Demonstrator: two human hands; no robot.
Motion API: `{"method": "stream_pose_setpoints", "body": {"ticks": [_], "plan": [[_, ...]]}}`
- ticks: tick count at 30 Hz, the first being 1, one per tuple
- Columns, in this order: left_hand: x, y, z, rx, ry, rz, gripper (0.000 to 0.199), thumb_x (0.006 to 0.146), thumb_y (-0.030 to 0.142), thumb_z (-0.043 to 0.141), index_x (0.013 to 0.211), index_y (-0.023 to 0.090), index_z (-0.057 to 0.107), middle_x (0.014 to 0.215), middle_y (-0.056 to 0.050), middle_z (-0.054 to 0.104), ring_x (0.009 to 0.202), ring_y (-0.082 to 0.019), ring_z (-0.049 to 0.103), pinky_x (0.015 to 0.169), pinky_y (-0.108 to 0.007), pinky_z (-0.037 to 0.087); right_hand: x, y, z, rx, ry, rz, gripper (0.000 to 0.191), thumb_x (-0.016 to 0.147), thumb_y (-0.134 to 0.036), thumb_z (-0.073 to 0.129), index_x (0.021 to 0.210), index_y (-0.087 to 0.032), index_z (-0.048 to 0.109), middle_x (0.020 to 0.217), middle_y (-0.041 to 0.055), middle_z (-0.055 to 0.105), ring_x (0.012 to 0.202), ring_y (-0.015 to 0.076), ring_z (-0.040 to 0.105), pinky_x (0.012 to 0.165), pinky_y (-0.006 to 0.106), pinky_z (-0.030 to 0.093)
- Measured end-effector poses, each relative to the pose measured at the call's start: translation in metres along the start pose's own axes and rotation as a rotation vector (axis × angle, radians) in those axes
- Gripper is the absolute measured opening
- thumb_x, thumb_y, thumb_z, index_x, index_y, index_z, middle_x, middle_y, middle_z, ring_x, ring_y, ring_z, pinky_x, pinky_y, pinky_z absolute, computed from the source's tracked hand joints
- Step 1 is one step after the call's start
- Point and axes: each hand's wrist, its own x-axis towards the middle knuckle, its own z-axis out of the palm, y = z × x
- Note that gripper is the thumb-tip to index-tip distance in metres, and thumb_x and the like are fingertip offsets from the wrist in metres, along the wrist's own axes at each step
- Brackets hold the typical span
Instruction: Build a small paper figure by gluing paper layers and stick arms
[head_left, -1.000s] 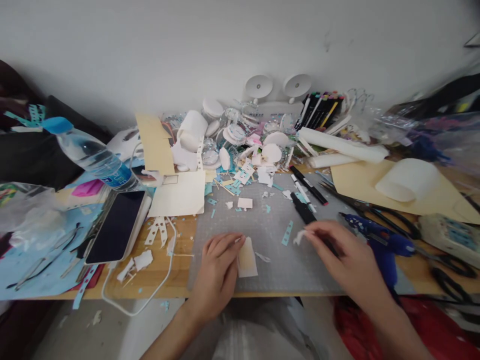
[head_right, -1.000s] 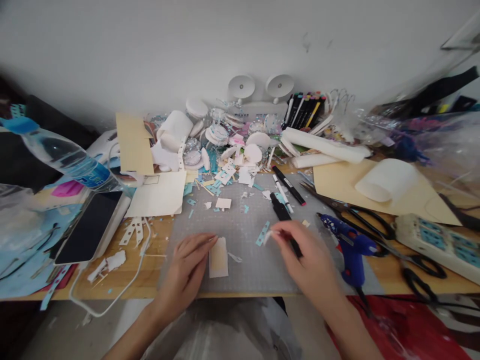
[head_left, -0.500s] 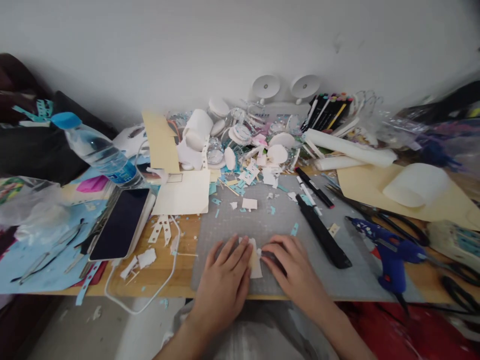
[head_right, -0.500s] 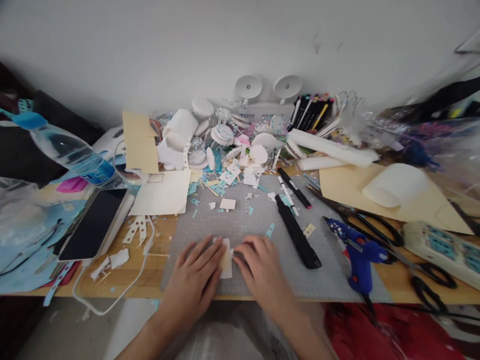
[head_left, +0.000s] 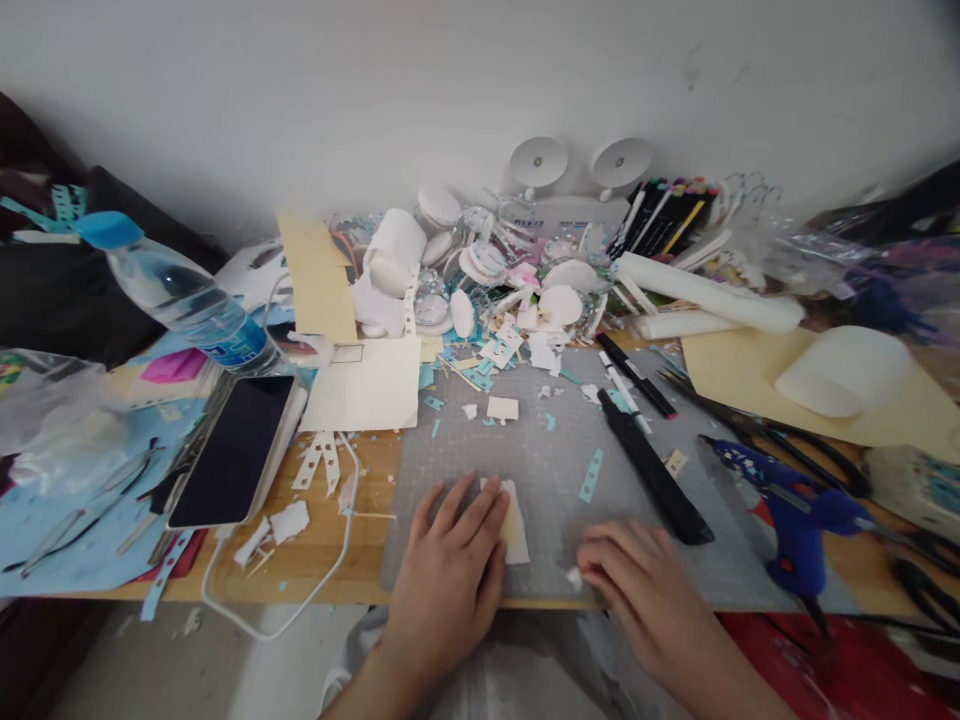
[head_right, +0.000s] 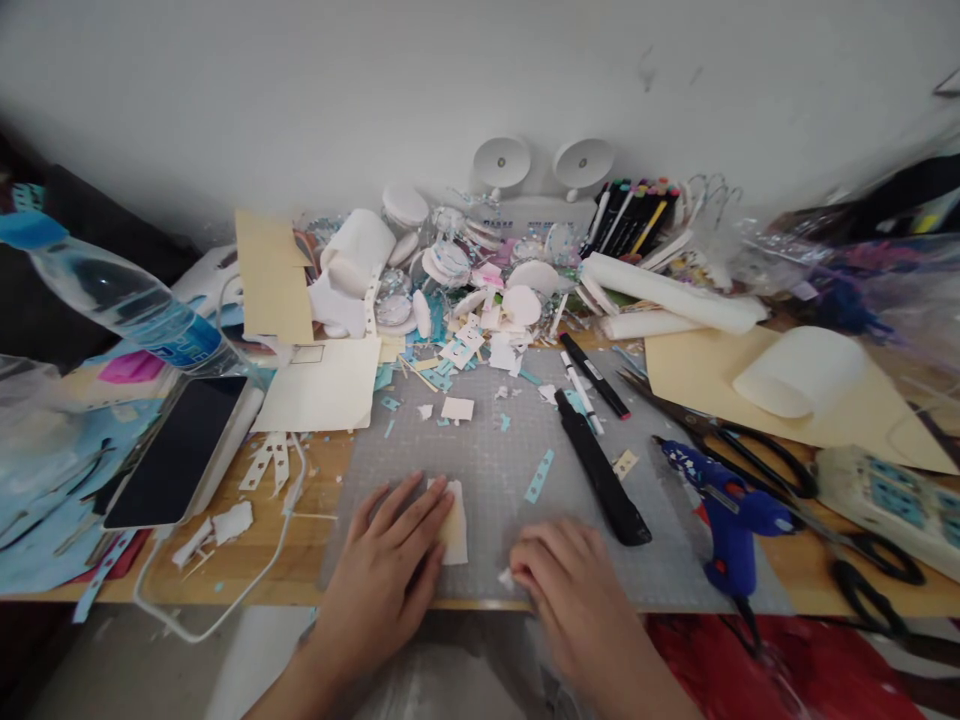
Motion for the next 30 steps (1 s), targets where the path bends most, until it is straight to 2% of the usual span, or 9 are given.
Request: {"method": "stream_pose_setpoints", "body": {"ticks": [4,7,9,12,15,19,24,27,30], "plan": [[-0.006,-0.005,0.0,-0.048,-0.004,0.047,0.056,0.093,0.012,0.047,0.147,0.016,0.037,0.152,-0.009,0.045,0.143,-0.029,0.033,0.112,-0.052,0.031,-0.01,0.01,-0.023,0.042,0.109,0.055,0.014,0.095,-0.016,0.045,0.092,-0.024,0.056,0.089,0.0031,0.061,0.082,0.018,0.06,0.071,0.03,0.048],[-0.013,-0.01,0.002,-0.169,0.132,0.029,0.054,0.093,0.009,0.047,0.145,0.016,0.037,0.152,-0.013,0.044,0.143,-0.027,0.032,0.112,-0.047,0.033,0.004,0.023,-0.029,-0.01,0.177,0.069,0.012,0.096,-0.017,0.047,0.096,-0.024,0.057,0.094,0.0044,0.061,0.087,0.0187,0.062,0.075,0.03,0.05],[-0.017,-0.013,0.003,-0.273,0.258,-0.038,0.042,0.093,0.01,0.049,0.135,0.018,0.047,0.14,-0.013,0.054,0.133,-0.025,0.045,0.107,-0.042,0.038,0.02,0.032,-0.029,-0.077,0.209,0.044,0.015,0.096,-0.016,0.045,0.1,-0.023,0.057,0.097,0.0056,0.061,0.091,0.0196,0.063,0.08,0.032,0.051],[-0.021,-0.014,0.003,-0.405,0.359,-0.135,0.019,0.093,0.01,0.05,0.107,0.02,0.057,0.101,-0.006,0.066,0.095,-0.018,0.062,0.084,-0.031,0.049,0.042,0.039,-0.029,-0.194,0.251,0.01,0.031,0.093,-0.007,0.037,0.112,-0.021,0.057,0.111,0.0095,0.062,0.103,0.0223,0.062,0.09,0.037,0.05],[-0.023,-0.012,0.002,-0.451,0.362,-0.17,0.016,0.095,0.01,0.044,0.089,0.02,0.054,0.077,-0.001,0.059,0.071,-0.015,0.057,0.066,-0.026,0.046,0.048,0.037,-0.033,-0.253,0.296,-0.035,0.033,0.089,-0.005,0.037,0.11,-0.019,0.057,0.12,0.0112,0.061,0.112,0.0255,0.059,0.095,0.043,0.047],[-0.024,-0.011,0.002,-0.477,0.346,-0.156,0.021,0.096,0.01,0.037,0.082,0.021,0.048,0.075,-0.001,0.056,0.068,-0.015,0.054,0.065,-0.027,0.044,0.031,0.028,-0.039,-0.256,0.382,-0.086,0.017,0.09,-0.011,0.046,0.098,-0.02,0.058,0.106,0.0089,0.067,0.113,0.0282,0.058,0.097,0.046,0.044],[-0.023,-0.012,0.001,-0.521,0.302,-0.104,0.021,0.092,0.006,0.036,0.091,0.021,0.05,0.08,-0.003,0.057,0.074,-0.017,0.054,0.067,-0.028,0.044,-0.003,0.025,-0.036,-0.283,0.367,0.118,0.013,0.096,-0.026,0.047,0.102,-0.02,0.057,0.091,0.006,0.068,0.083,0.0209,0.067,0.077,0.032,0.049],[-0.023,-0.013,0.001,-0.544,0.298,-0.093,0.02,0.087,0.004,0.04,0.088,0.021,0.05,0.078,-0.002,0.055,0.071,-0.017,0.052,0.065,-0.028,0.042,-0.017,0.028,-0.036,-0.279,0.329,0.224,0.014,0.096,-0.032,0.045,0.092,-0.022,0.054,0.07,-0.0003,0.065,0.058,0.0158,0.063,0.055,0.026,0.045],[-0.022,-0.012,0.001,-0.562,0.318,-0.094,0.018,0.082,0.004,0.043,0.079,0.021,0.047,0.072,-0.001,0.051,0.067,-0.017,0.049,0.061,-0.028,0.038,-0.02,0.029,-0.036,-0.246,0.33,0.273,0.015,0.095,-0.031,0.045,0.085,-0.023,0.052,0.059,-0.0039,0.061,0.046,0.0136,0.059,0.047,0.025,0.041]]}}
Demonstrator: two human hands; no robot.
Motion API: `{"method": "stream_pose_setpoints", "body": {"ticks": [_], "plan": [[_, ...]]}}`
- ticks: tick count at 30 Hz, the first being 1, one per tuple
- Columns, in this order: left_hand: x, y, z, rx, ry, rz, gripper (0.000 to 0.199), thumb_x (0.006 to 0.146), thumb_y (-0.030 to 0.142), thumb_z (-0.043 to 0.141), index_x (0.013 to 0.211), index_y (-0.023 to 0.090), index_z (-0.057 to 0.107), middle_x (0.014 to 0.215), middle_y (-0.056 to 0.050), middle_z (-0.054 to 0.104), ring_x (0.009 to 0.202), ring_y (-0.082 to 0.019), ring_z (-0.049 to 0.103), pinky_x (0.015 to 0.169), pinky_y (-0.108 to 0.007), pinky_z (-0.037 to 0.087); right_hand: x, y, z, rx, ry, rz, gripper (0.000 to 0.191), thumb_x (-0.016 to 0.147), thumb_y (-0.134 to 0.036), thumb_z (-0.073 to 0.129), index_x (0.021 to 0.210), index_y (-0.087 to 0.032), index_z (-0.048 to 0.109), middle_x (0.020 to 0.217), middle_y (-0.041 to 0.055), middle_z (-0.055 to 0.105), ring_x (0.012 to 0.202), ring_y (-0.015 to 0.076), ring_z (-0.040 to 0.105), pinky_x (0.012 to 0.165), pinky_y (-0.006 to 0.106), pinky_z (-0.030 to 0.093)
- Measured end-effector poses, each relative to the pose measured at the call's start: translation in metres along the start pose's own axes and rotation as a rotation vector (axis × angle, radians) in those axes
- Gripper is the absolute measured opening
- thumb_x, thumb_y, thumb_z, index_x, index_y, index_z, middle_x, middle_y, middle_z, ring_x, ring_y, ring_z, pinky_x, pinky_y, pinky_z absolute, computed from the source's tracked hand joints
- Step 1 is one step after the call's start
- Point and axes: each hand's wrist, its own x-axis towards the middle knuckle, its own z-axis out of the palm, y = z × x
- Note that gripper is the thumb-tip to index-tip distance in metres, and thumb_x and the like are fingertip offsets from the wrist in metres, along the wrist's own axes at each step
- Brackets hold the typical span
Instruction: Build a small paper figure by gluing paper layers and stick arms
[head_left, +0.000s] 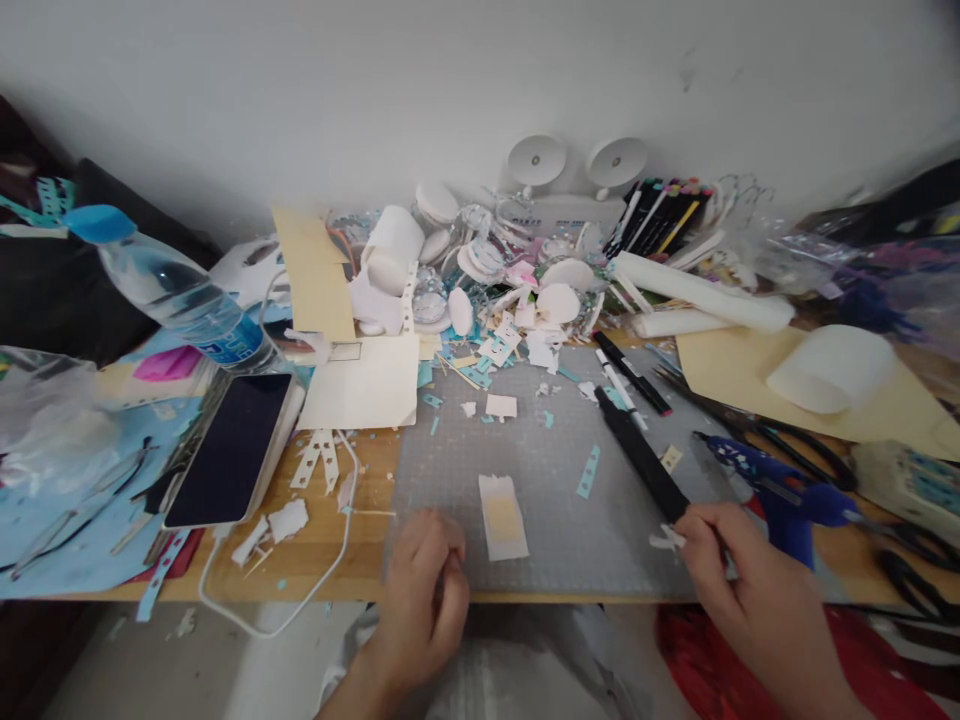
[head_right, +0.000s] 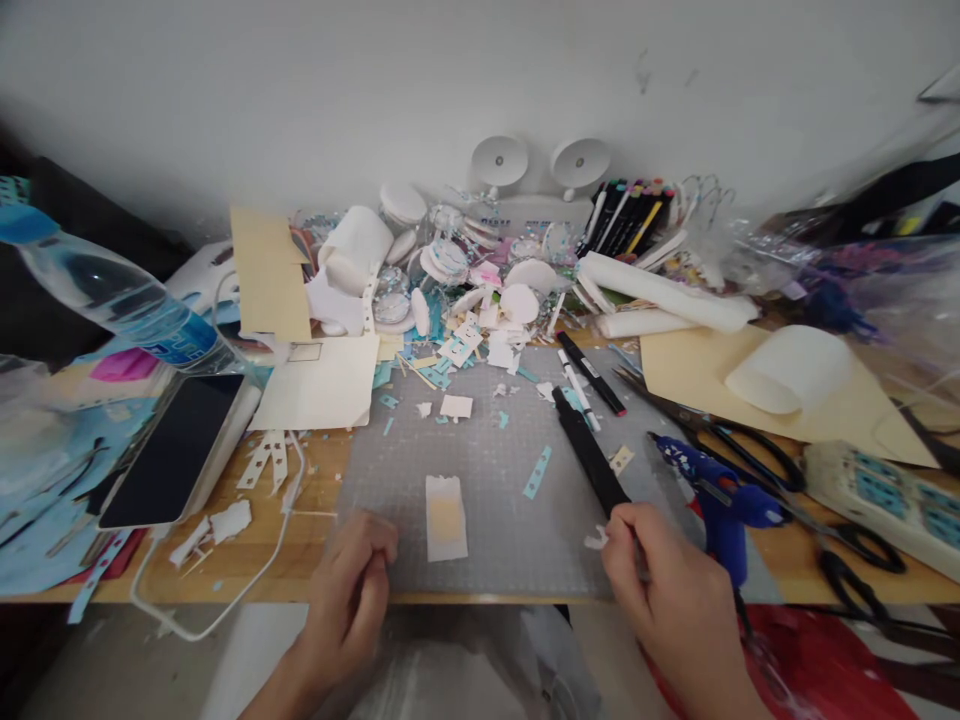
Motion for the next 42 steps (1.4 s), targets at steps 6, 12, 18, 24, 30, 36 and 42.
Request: {"method": "stream_pose_setpoints", "body": {"ticks": [6,12,18,24,30,36,42], "plan": [[0.007,0.016,-0.001,-0.115,0.042,-0.032,0.027,0.09,0.006,0.032,0.07,0.021,0.04,0.064,0.002,0.045,0.061,-0.014,0.046,0.057,-0.026,0.036,0.016,-0.039,0.006,0.288,-0.029,0.039,0.02,0.095,-0.029,0.048,0.077,-0.023,0.053,0.057,-0.0042,0.058,0.048,0.0121,0.056,0.045,0.021,0.041],[0.021,0.044,-0.002,-0.338,-0.032,-0.135,0.011,0.095,0.021,0.05,0.103,0.022,0.057,0.09,-0.003,0.058,0.084,-0.017,0.055,0.076,-0.029,0.046,0.032,-0.096,0.017,0.898,-0.104,0.21,0.013,0.093,-0.033,0.056,0.087,-0.024,0.062,0.071,-0.0002,0.064,0.058,0.0132,0.061,0.052,0.021,0.05],[0.029,0.06,0.0,-0.437,-0.017,-0.084,0.013,0.092,0.024,0.062,0.105,0.025,0.064,0.087,-0.002,0.064,0.079,-0.016,0.058,0.073,-0.027,0.051,0.029,-0.123,0.019,1.421,-0.323,0.406,0.018,0.088,-0.039,0.067,0.085,-0.025,0.057,0.07,-0.0037,0.06,0.052,0.0086,0.053,0.043,0.016,0.04],[0.038,0.068,-0.005,-0.628,0.005,-0.174,0.006,0.088,0.026,0.069,0.09,0.023,0.074,0.075,-0.002,0.067,0.072,-0.013,0.062,0.066,-0.021,0.053,0.028,-0.128,0.017,1.683,-0.423,0.523,0.032,0.081,-0.04,0.075,0.08,-0.023,0.049,0.066,-0.0068,0.054,0.047,0.0046,0.044,0.041,0.013,0.035],[0.039,0.071,-0.008,-0.846,-0.033,-0.334,0.009,0.088,0.027,0.069,0.084,0.022,0.075,0.073,-0.001,0.067,0.065,-0.011,0.064,0.06,-0.019,0.055,0.026,-0.126,0.018,1.816,-0.53,0.501,0.028,0.087,-0.036,0.07,0.082,-0.022,0.046,0.069,-0.0074,0.053,0.046,0.0025,0.038,0.042,0.012,0.036],[0.042,0.073,-0.009,-0.696,-0.033,-0.259,0.011,0.088,0.026,0.068,0.081,0.02,0.073,0.068,-0.001,0.067,0.063,-0.011,0.064,0.06,-0.019,0.054,0.028,-0.127,0.015,1.857,-0.524,0.494,0.03,0.086,-0.04,0.069,0.081,-0.022,0.046,0.068,-0.0068,0.046,0.051,0.0047,0.039,0.046,0.014,0.034],[0.038,0.071,-0.011,-0.378,0.03,-0.022,0.006,0.085,0.013,0.069,0.087,0.018,0.072,0.071,-0.002,0.069,0.066,-0.013,0.065,0.059,-0.02,0.053,0.028,-0.129,0.013,1.809,-0.496,0.469,0.031,0.087,-0.039,0.07,0.08,-0.022,0.045,0.074,-0.0059,0.044,0.06,0.0077,0.036,0.053,0.018,0.034]]}}
